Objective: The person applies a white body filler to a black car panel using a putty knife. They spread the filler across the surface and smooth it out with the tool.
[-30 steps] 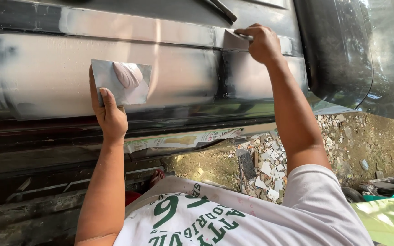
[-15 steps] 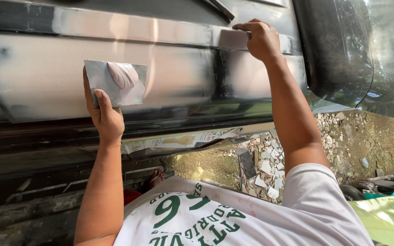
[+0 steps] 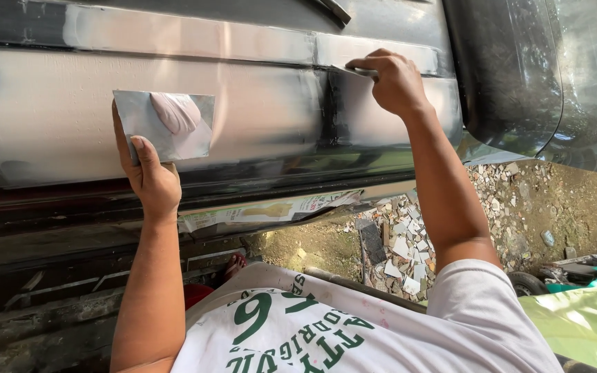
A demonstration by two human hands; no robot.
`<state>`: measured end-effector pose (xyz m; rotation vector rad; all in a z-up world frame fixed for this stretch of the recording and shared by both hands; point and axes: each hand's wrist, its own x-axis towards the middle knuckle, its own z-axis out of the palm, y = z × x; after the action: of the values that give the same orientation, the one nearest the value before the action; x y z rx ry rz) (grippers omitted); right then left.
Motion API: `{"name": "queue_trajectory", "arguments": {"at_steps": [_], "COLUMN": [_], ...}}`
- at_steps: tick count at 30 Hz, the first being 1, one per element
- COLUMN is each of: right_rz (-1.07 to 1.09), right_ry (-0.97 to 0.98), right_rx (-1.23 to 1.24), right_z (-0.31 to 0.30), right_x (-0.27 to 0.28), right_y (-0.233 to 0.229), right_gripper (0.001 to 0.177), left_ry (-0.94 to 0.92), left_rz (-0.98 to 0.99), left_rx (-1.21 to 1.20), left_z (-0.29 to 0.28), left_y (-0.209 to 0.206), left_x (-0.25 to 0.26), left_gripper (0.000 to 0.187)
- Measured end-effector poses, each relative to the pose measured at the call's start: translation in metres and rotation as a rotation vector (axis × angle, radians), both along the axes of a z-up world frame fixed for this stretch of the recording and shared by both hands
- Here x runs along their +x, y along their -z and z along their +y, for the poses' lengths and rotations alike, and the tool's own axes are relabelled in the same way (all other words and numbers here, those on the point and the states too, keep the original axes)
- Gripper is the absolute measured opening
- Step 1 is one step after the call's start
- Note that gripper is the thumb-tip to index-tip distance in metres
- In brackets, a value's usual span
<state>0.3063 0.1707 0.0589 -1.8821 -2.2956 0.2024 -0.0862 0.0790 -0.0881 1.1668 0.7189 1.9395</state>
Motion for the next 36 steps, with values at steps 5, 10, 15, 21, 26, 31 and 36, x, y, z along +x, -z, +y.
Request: {"name": "queue_trajectory", "arguments": {"at_steps": [5, 10, 15, 21, 26, 31, 36], "right_rz": [0.065, -0.028, 0.077, 0.059, -0.026, -0.053, 0.021], "right_ry": [0.065, 0.088, 0.101, 0.054, 0.081, 0.122, 0.112], "right_rx": [0.053, 0.106, 0.037, 0.068, 0.108, 0.025, -0.017], "right_z": [0.007, 0.039, 0.009, -0.004, 0.038, 0.048, 0.035], "right_x": [0.032, 0.055, 0.044, 0.052, 0.052, 0.04, 0.032], "right_y": [-0.003, 0.012, 0.015, 0.006, 0.009, 0.007, -0.006], "right_gripper": [0.049, 0.064, 0.078, 0.057, 0.068, 0.063, 0.062], "left_ry": [0.021, 0.029, -0.015, 0.0, 0.018, -0.006, 0.026], "left_rz": [0.013, -0.011, 0.065, 0.045, 0.037, 0.064, 0.031], "left_rx": [0.013, 0.019, -0.002, 0.007, 0.007, 0.022, 0.024], "left_z": [0.0, 0.001, -0.002, 0.0, -0.001, 0.0, 0.001], "left_y": [-0.002, -0.001, -0.002, -0.002, 0.004, 0.003, -0.003], "left_x": [0.0, 0.001, -0.001, -0.001, -0.003, -0.003, -0.002], "left_gripper": [0.047, 0.046, 0.046, 0.047, 0.045, 0.044, 0.046]}}
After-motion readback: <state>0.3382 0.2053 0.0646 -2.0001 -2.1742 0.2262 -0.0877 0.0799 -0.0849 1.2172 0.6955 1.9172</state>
